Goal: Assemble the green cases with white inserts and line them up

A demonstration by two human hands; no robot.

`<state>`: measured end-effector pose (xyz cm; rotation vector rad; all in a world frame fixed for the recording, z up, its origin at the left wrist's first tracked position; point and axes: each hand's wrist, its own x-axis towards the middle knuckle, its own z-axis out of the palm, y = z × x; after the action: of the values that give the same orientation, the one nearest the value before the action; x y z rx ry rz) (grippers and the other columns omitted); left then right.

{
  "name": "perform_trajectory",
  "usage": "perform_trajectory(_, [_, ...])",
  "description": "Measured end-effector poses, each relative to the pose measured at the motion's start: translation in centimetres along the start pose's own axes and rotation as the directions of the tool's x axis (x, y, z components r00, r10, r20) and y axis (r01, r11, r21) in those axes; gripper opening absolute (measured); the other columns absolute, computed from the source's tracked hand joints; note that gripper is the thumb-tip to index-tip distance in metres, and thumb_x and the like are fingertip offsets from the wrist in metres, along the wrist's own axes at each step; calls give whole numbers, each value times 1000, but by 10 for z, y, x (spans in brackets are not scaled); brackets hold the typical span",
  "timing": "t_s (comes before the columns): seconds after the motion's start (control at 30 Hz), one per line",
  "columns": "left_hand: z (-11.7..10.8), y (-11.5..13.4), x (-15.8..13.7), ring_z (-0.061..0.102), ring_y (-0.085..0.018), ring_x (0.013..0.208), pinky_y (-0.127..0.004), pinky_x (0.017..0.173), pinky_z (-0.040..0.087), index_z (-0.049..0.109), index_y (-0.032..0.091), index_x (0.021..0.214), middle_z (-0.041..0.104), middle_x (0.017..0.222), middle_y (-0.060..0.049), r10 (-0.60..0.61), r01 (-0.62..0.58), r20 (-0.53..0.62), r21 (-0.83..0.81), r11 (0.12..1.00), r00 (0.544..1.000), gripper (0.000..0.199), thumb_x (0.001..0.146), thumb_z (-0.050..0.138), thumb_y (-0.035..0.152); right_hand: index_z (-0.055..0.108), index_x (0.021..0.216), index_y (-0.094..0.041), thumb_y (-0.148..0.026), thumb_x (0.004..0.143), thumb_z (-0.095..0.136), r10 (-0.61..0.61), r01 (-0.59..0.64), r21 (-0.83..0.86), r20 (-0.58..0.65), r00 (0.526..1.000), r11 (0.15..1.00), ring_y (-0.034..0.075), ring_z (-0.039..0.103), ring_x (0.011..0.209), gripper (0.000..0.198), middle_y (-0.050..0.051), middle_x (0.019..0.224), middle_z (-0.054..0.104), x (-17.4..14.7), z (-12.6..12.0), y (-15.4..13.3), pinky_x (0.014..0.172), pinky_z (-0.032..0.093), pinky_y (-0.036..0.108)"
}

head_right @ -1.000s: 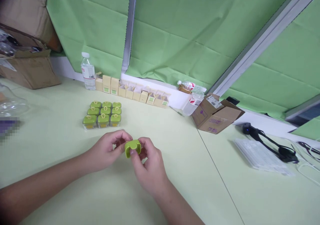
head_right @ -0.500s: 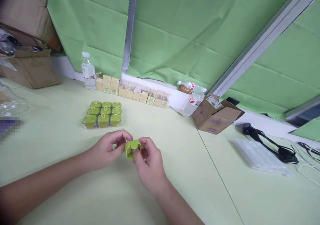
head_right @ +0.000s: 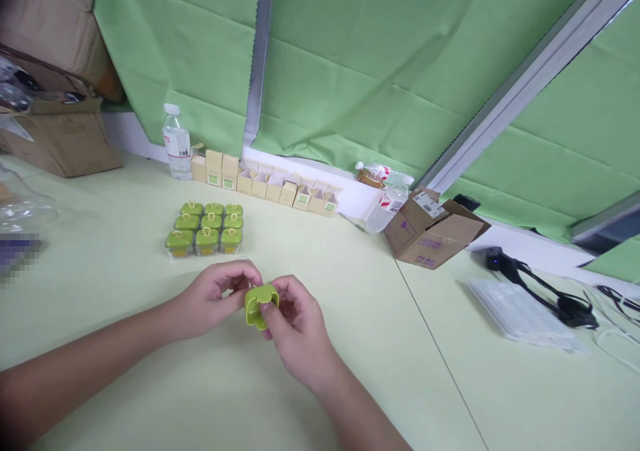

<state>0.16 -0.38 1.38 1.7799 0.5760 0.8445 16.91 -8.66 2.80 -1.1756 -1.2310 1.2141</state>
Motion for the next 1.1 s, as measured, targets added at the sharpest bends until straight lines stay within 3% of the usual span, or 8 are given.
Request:
perform_trajectory(0.17, [-1, 1, 0, 50, -11, 65, -25, 61, 41, 60, 16, 81, 56, 72, 1, -36, 44, 60, -143, 989, 998, 5, 83, 55, 15, 56, 89, -21, -43, 86, 70, 25, -31, 47, 121, 992, 998, 13, 56, 65, 26, 0, 78, 61, -1, -4, -4, 57, 49, 27])
perform_trajectory(0.37, [-1, 3, 1, 48, -11, 65, -24, 60, 40, 58, 16, 78, 51, 70, 2, -59, 79, 93, -228, 971, 994, 6, 83, 56, 15, 56, 90, -20, -41, 90, 67, -2, -3, 29, 155, 988, 1000, 13, 56, 65, 24, 1, 77, 61, -1, -6, -2, 58, 46, 27])
perform_trajectory(0.53, [-3, 5, 2, 45, -9, 64, -23, 60, 38, 57, 15, 79, 49, 70, 3, -43, 72, 133, -218, 973, 990, 6, 86, 58, 16, 57, 91, -19, -39, 91, 66, -3, 1, 14, 144, 990, 1000, 13, 56, 65, 22, 1, 77, 61, -2, -6, -4, 59, 46, 27])
perform_trajectory(0.8, [-7, -1, 1, 55, -11, 69, -24, 63, 43, 52, 17, 86, 54, 77, 1, -56, 124, 248, -268, 955, 967, 12, 90, 61, 23, 57, 85, -19, -38, 84, 74, 55, -62, 88, 86, 995, 994, 12, 56, 63, 25, -1, 75, 61, 0, -1, -2, 56, 50, 26])
perform_trajectory(1.1, [-4, -3, 0, 52, -10, 66, -23, 59, 41, 50, 17, 83, 55, 78, 1, -63, 107, 211, -201, 974, 975, 16, 89, 63, 25, 57, 83, -19, -36, 83, 73, 72, -81, 98, 88, 994, 992, 11, 56, 62, 24, -1, 73, 61, 0, -3, -3, 55, 50, 26])
